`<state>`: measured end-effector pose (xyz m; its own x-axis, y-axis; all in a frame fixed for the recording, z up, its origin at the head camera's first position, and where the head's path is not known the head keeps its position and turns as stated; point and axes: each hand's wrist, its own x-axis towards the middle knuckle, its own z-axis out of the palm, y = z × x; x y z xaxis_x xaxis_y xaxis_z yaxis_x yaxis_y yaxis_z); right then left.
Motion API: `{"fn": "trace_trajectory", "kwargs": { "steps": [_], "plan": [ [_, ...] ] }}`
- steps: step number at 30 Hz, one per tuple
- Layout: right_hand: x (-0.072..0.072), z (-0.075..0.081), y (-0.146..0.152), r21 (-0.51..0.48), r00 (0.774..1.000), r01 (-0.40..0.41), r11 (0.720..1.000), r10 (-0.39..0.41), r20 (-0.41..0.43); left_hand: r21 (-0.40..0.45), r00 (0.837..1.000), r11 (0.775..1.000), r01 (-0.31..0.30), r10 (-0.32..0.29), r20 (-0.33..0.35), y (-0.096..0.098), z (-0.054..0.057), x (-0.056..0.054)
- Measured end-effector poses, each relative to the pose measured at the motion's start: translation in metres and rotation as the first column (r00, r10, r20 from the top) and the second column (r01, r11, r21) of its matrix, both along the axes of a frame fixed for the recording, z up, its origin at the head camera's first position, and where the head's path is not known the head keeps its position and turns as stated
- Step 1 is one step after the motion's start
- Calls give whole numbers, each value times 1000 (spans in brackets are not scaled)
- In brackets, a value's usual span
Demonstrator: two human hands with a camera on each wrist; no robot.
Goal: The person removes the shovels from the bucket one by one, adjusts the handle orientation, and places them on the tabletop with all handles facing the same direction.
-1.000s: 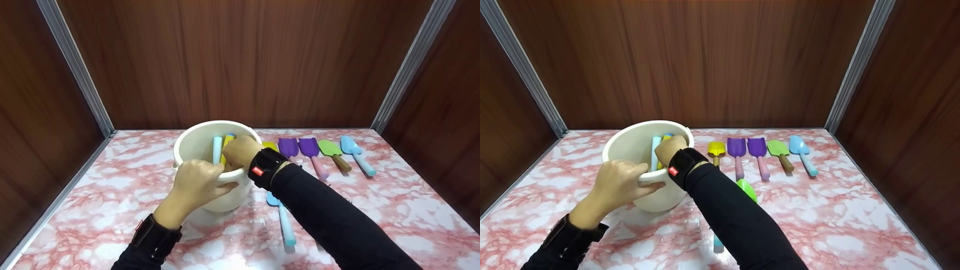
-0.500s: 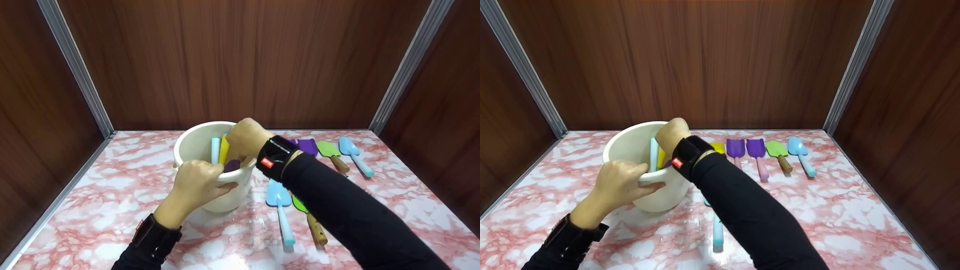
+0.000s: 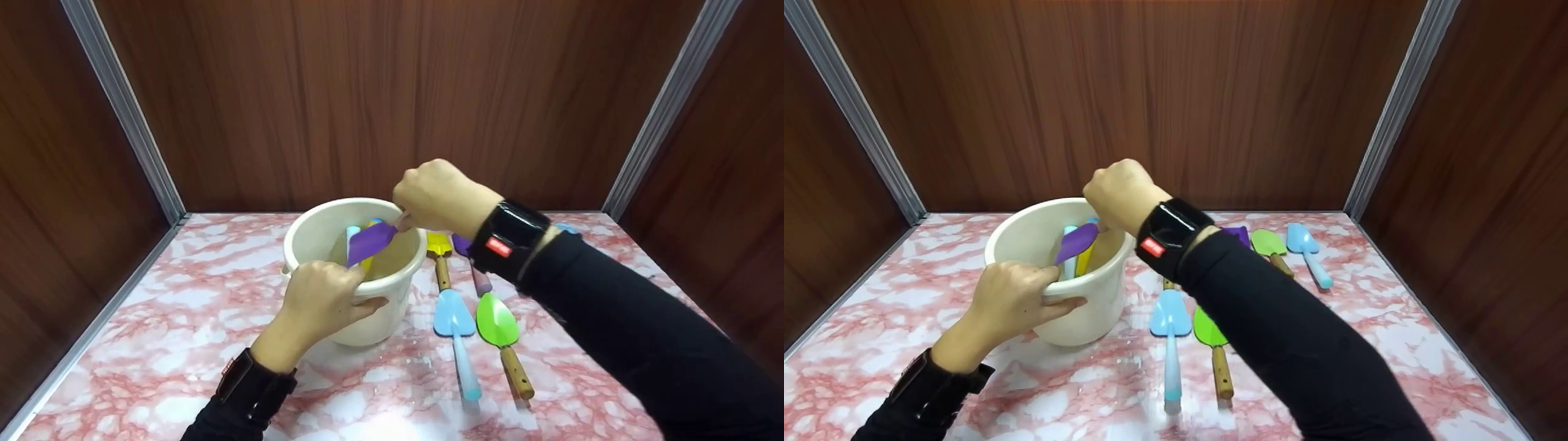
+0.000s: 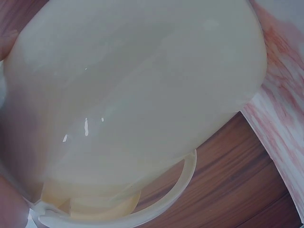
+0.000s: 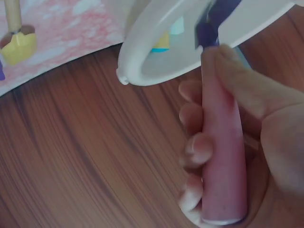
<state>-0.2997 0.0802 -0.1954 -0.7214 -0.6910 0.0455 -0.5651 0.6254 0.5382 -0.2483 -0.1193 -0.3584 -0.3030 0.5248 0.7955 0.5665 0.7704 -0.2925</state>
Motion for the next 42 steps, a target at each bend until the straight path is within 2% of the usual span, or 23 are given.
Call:
{"fn": "trace_trajectory", "kwargs": {
  "steps": [5, 9, 16, 19, 26, 33, 37, 42],
  "plan": [
    [7, -6, 26, -74, 989, -77, 994, 67, -134, 8, 1000, 1000, 0, 0, 10, 0, 0, -1],
    [15, -16, 53, -182, 977, -122, 976, 85, -196, 7, 1000, 1000, 2, -2, 7, 0, -1, -1],
    [33, -40, 93, -370, 961, -182, 911, 85, -264, 15, 1000, 1000, 14, -14, -1, -1, -2, -1],
    [42, -48, 108, -437, 963, -176, 882, 62, -263, 17, 1000, 1000, 15, -15, -5, -1, -2, -1],
    [65, -62, 142, -555, 976, -84, 827, -45, -214, 6, 1000, 1000, 21, -21, 7, 0, -1, -1],
    [85, -75, 174, -590, 976, 38, 806, -157, -152, 16, 1000, 1000, 24, -24, 15, -1, -1, 1],
    [91, -86, 195, -590, 973, 134, 796, -220, -76, 7, 1000, 1000, 14, -14, 11, 0, -1, 1],
    [91, -103, 223, -575, 948, 287, 766, -315, 54, 1, 1000, 1000, 14, -14, 12, 1, -1, 1]
  ]
}}
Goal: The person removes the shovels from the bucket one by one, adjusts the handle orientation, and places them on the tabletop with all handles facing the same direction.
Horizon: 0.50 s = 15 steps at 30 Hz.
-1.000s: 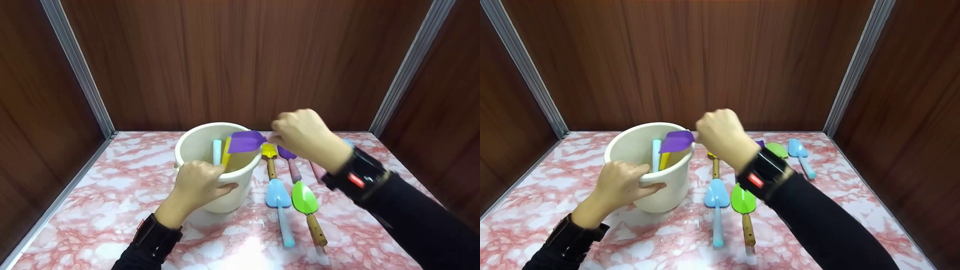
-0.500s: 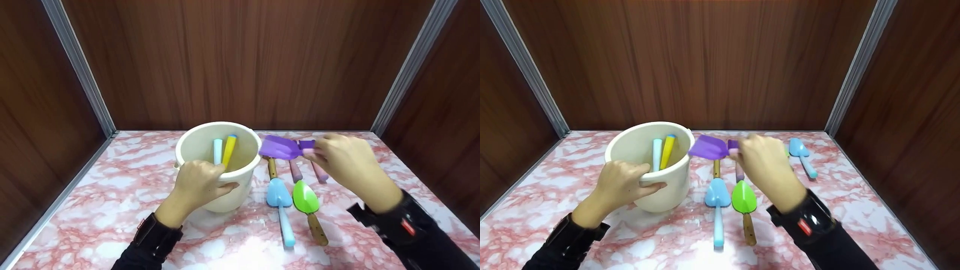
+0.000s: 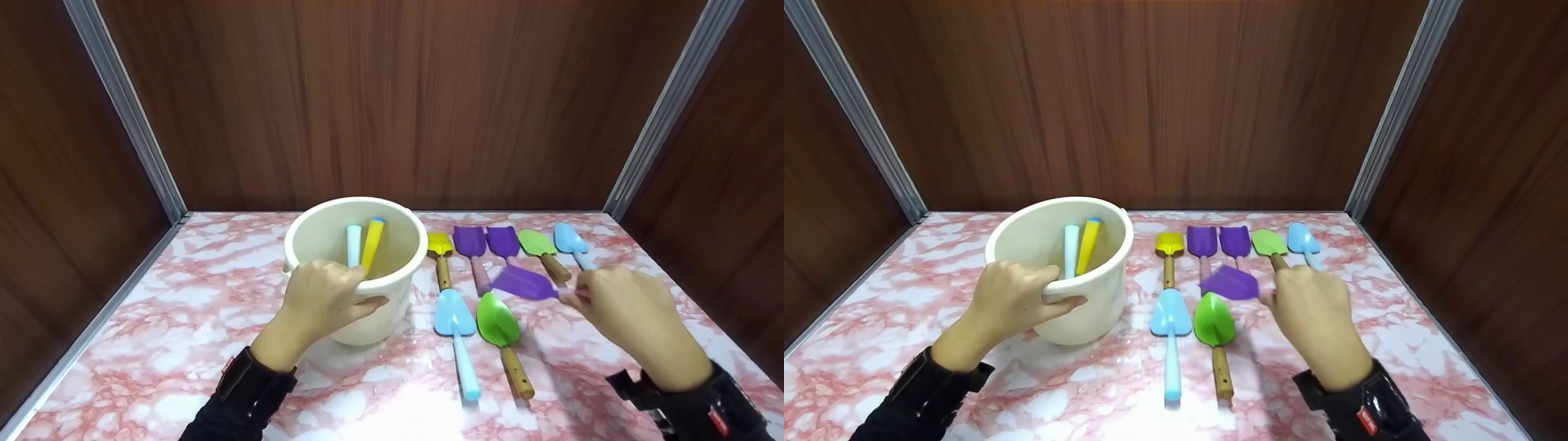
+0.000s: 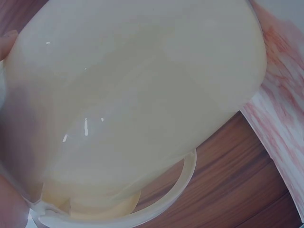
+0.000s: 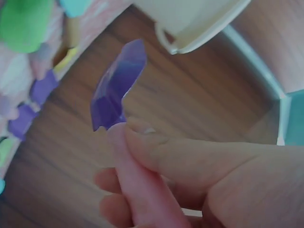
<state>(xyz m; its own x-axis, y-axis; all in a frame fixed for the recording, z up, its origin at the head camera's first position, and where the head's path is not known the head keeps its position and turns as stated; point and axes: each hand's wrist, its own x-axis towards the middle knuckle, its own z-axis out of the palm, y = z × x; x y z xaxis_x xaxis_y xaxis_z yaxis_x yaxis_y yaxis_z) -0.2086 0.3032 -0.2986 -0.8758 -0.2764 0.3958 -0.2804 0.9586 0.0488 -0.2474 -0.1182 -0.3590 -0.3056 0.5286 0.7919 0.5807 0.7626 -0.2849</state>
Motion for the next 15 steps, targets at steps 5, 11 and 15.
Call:
{"fn": "trace_trajectory", "kwargs": {
  "steps": [5, 11, 15],
  "plan": [
    [-1, -11, 23, 12, 985, 104, 995, -104, 135, 0, 1000, 1000, 14, -14, -2, 1, 1, -1],
    [-7, -14, 35, 66, 942, 199, 978, -210, 263, 11, 1000, 1000, 16, -16, -3, 0, 0, -2],
    [-12, -23, 37, 75, 935, 216, 973, -229, 272, 10, 1000, 1000, 12, -12, 9, 0, -1, -1]
  ]
}}
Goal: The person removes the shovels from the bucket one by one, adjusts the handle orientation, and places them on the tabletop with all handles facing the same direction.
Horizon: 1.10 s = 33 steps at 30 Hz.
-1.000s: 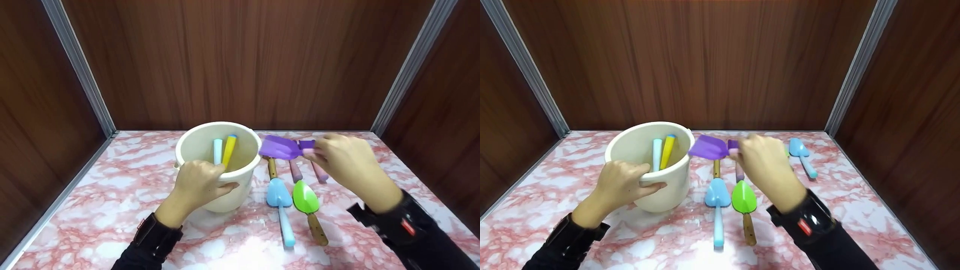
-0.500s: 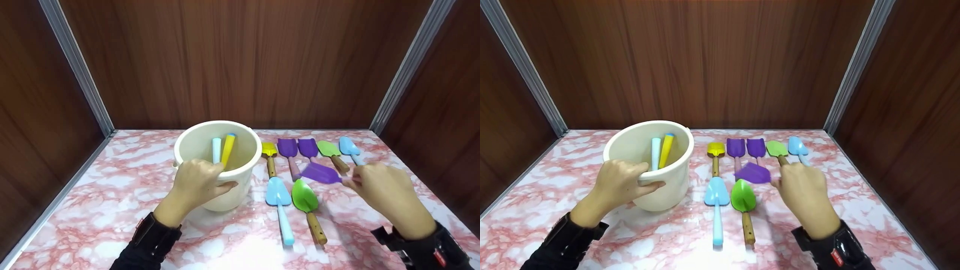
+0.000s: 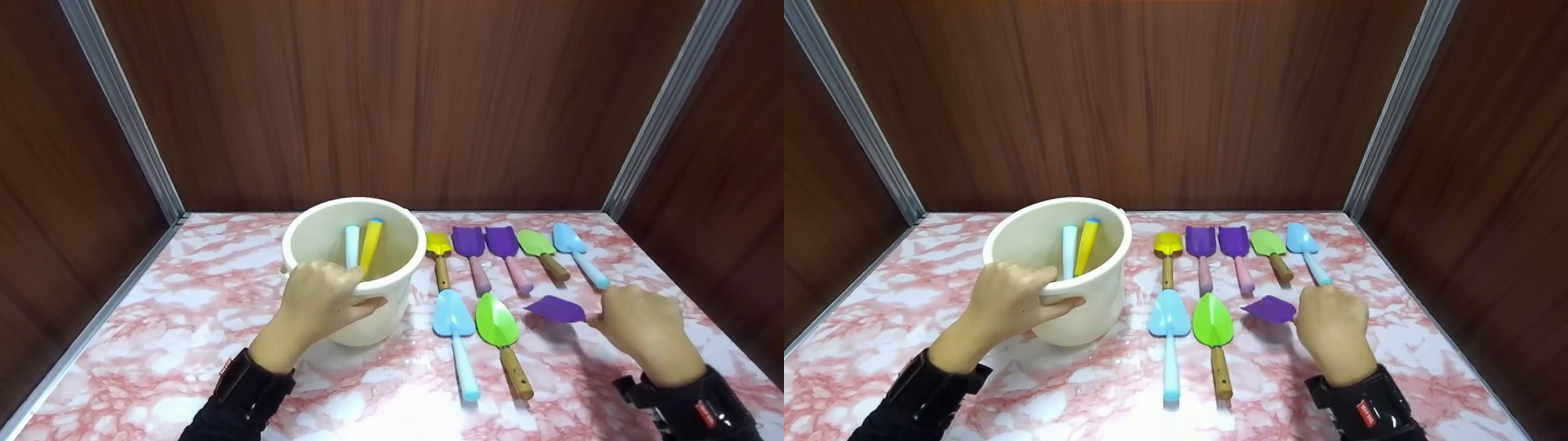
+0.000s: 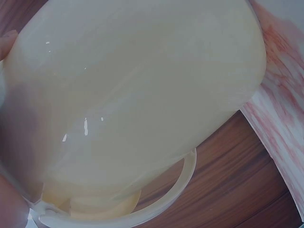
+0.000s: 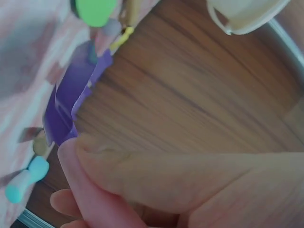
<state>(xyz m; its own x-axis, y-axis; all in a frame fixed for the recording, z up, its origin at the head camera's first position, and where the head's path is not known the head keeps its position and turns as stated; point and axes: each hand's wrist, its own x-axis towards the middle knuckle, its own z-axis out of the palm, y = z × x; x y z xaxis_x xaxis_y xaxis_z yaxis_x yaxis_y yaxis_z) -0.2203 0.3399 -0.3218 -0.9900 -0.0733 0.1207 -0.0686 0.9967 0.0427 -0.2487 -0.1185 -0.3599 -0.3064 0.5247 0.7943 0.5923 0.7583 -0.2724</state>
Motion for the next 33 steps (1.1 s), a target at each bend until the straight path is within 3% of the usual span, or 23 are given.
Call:
{"fn": "trace_trajectory", "kwargs": {
  "steps": [8, 12, 21, 33],
  "plan": [
    [-5, -13, -9, 30, 996, -2, 1000, -1, 91, -4, 1000, 1000, -9, 9, 5, 0, -1, 1],
    [-4, -18, -13, 24, 991, -40, 999, 37, 126, -4, 1000, 1000, -6, 6, -5, 0, -1, 2],
    [-4, -23, -21, -80, 955, -82, 993, 102, 280, -5, 1000, 1000, -6, 6, -5, 0, 0, 2],
    [-7, -44, -25, -222, 937, -136, 965, 199, 289, -9, 1000, 1000, -11, 11, -3, 0, 1, 1]
  ]
}}
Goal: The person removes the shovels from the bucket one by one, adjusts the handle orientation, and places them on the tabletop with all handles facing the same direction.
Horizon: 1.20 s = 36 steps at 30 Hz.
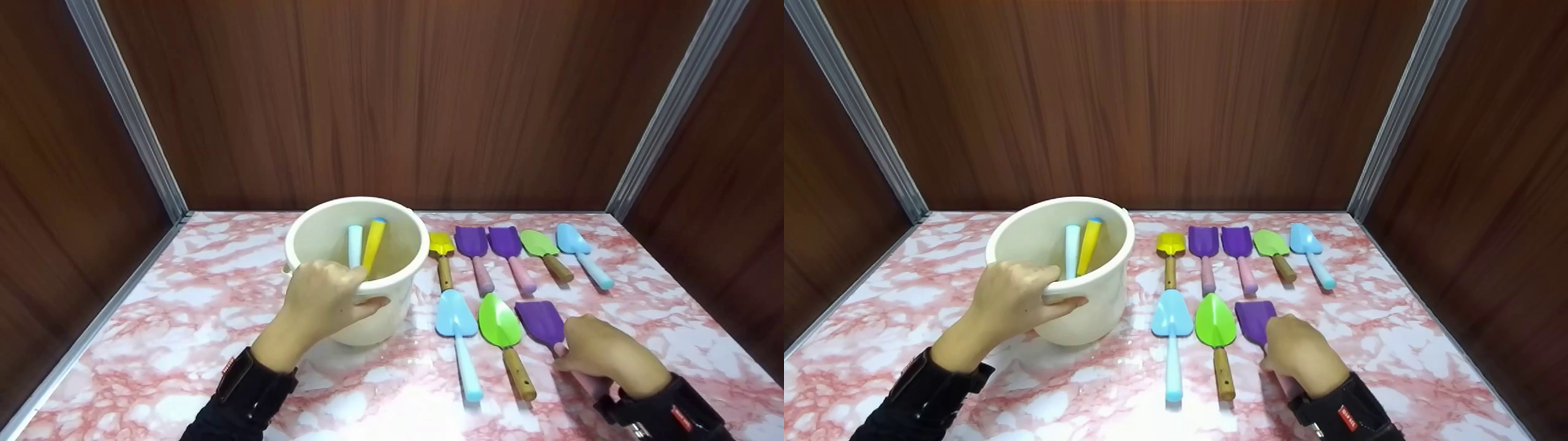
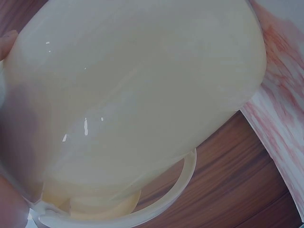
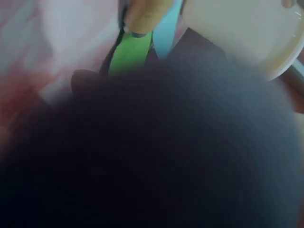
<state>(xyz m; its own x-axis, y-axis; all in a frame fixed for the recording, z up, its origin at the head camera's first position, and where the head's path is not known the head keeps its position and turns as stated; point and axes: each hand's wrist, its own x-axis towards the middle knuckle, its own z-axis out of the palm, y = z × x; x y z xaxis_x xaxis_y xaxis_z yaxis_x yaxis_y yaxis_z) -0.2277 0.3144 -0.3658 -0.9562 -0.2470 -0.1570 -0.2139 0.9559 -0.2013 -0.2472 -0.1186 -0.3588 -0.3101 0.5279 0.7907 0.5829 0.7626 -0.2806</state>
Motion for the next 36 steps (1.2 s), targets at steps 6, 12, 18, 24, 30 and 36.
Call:
{"fn": "trace_trajectory", "kwargs": {
  "steps": [6, 12, 18, 24, 30, 36],
  "plan": [
    [0, -8, 0, -29, 1000, -3, 1000, 4, 16, 4, 1000, 1000, 4, -4, -3, 0, -3, 0],
    [1, -2, 0, -39, 996, 35, 999, -32, 88, 3, 1000, 1000, 11, -11, -18, -1, -2, -1],
    [8, 2, -1, -76, 989, 65, 995, -54, 138, 6, 1000, 1000, 13, -12, -12, -1, 1, -1],
    [13, -8, 5, -94, 998, 16, 995, -10, 66, 0, 1000, 1000, 7, -7, 11, 0, 0, -1],
    [17, -7, 9, -101, 994, 78, 992, -69, 88, 4, 1000, 1000, 13, -13, 20, 0, 1, -1],
    [22, -2, 9, -118, 989, 103, 988, -90, 113, 11, 1000, 1000, 11, -11, 10, 0, 0, -1]
  ]
}}
